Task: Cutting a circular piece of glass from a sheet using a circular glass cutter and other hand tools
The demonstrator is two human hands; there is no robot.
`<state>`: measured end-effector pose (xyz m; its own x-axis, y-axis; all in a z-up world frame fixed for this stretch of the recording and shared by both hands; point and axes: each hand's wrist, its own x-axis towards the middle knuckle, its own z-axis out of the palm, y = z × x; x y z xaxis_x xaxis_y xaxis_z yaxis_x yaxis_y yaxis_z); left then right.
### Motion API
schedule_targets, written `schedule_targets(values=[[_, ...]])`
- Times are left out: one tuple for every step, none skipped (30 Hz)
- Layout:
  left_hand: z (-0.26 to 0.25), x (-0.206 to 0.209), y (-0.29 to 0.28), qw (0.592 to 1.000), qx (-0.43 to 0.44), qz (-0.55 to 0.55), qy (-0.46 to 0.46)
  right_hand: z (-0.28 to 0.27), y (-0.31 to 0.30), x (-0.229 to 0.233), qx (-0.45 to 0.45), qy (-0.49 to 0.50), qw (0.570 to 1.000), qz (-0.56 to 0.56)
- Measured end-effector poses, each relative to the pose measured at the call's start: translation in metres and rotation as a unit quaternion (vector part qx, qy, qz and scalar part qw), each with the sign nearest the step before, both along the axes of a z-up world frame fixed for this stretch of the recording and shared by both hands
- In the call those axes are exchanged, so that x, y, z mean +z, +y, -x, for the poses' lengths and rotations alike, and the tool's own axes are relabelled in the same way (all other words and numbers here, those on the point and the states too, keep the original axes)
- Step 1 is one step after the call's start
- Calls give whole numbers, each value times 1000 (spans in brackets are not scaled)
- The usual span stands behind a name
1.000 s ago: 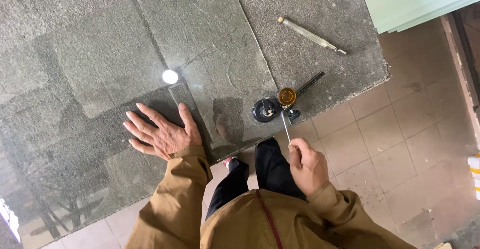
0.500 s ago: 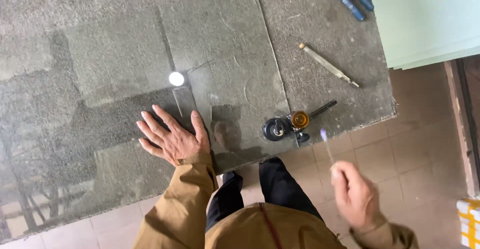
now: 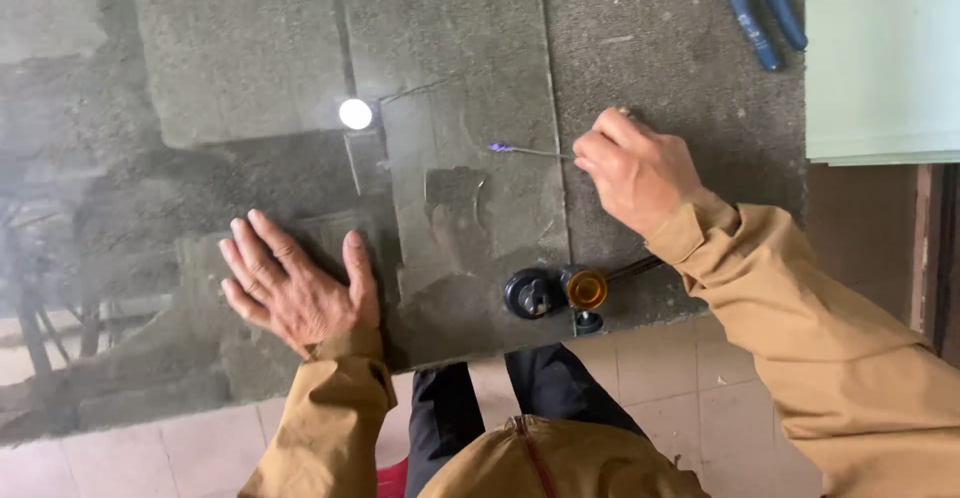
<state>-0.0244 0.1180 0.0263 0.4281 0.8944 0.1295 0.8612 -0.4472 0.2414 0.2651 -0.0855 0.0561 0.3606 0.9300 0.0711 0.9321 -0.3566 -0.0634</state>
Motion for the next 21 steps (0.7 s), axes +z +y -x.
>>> schedule_targets(values=[[0, 0, -1, 1000, -2, -7, -9, 3, -1, 9, 3, 13, 1000, -15], [1, 0, -2, 1000, -4, -14, -18, 6, -2, 17, 7, 25, 999, -29], [-1, -1, -2, 1000, -5, -11, -13, 8, -11, 24, 6, 30, 999, -26], [-2, -1, -2, 1000, -5, -5, -16, 11, -20, 31, 10, 59, 994, -91], [0, 1, -1, 1000, -10, 0, -16, 17, -30, 38, 9, 89, 984, -157], [5, 2, -1, 1000, -14, 3, -8, 25, -44, 29, 4, 96, 983, -154], [4, 1, -1, 1000, -16, -5, 1, 30, -60, 22, 6, 101, 977, -186], [3, 0, -2, 1000, -19, -13, 10, 33, -75, 16, 9, 106, 970, -218], [0, -1, -2, 1000, -24, -15, 8, 41, -86, 15, 5, 103, 970, -221], [-1, -1, -3, 999, -29, -17, -2, 49, -96, 13, -21, 119, 971, -205], [2, 1, -3, 999, -35, -20, -5, 62, -105, 11, -47, 142, 970, -190], [1, -1, -1, 999, -40, -22, -1, 62, -105, 5, -52, 145, 969, -193], [2, -1, -2, 999, -41, -25, 10, 67, -107, 2, -70, 151, 968, -188], [3, -2, -3, 999, -42, -28, 20, 72, -110, -1, -88, 157, 966, -183], [4, -3, -4, 998, -51, -24, 27, 73, -111, -3, -99, 162, 965, -179], [6, -3, -5, 998, -58, -26, 29, 75, -110, -3, -98, 174, 962, -185], [5, -4, -2, 997, -64, -32, 26, 73, -107, -6, -94, 182, 959, -196], [5, -5, -3, 997, -71, -33, 28, 72, -105, -2, -101, 183, 958, -198], [5, -6, -3, 997, -66, -30, 30, 70, -102, 2, -106, 199, 954, -198], [5, -6, -2, 997, -60, -27, 31, 68, -98, 6, -111, 216, 950, -198], [5, -7, -2, 997, -63, -28, 33, 66, -100, 6, -114, 217, 949, -199]])
